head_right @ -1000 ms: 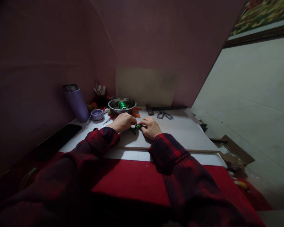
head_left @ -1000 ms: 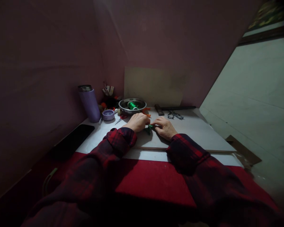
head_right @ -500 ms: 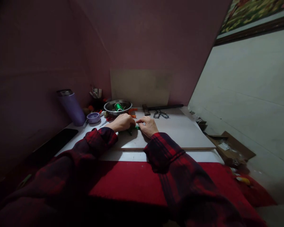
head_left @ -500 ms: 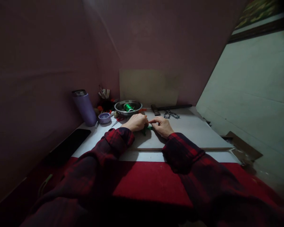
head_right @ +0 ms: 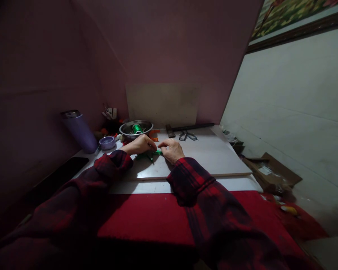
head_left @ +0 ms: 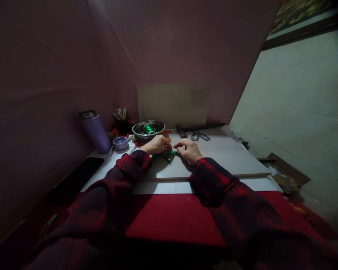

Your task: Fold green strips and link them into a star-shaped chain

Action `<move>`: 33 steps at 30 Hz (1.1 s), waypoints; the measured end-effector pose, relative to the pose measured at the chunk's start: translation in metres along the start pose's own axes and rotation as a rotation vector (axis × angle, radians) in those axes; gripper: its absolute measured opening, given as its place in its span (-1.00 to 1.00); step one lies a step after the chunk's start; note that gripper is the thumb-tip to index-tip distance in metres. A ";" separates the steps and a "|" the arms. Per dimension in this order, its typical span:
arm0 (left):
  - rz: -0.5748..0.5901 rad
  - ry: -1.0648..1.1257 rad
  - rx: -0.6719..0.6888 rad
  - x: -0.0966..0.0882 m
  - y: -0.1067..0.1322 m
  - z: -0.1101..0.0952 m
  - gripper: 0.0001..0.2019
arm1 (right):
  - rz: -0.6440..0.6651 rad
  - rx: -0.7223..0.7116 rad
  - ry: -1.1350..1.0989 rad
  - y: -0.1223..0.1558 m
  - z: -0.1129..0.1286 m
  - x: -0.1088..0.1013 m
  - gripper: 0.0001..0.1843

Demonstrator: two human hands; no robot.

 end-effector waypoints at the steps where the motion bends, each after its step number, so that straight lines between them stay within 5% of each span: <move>1: -0.016 0.029 -0.005 0.001 0.001 0.001 -0.85 | 0.009 0.014 0.017 0.000 0.000 0.000 -0.77; 7: -0.073 -0.005 -0.032 0.006 -0.003 0.002 -0.85 | -0.022 0.143 0.099 0.003 -0.002 -0.004 -0.75; 19: -0.208 -0.075 -0.191 0.002 -0.014 -0.006 -0.87 | 0.030 0.103 0.150 0.005 0.002 -0.006 -0.75; 28: -0.269 -0.338 -0.071 0.005 0.027 -0.005 -0.82 | 0.089 0.209 0.078 0.003 -0.004 -0.003 -0.79; 33: -0.273 -0.504 -0.044 0.012 0.042 -0.007 -0.73 | 0.143 0.255 -0.152 0.001 -0.010 0.003 -0.82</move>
Point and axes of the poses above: each hand's wrist, its own y-axis away from the middle knuckle, its own x-axis out of the palm, z = x × y, the point moved 1 cm from there along -y, towards the middle knuckle, and after that the axes turned 14 degrees about y, right-handed, at the moved point
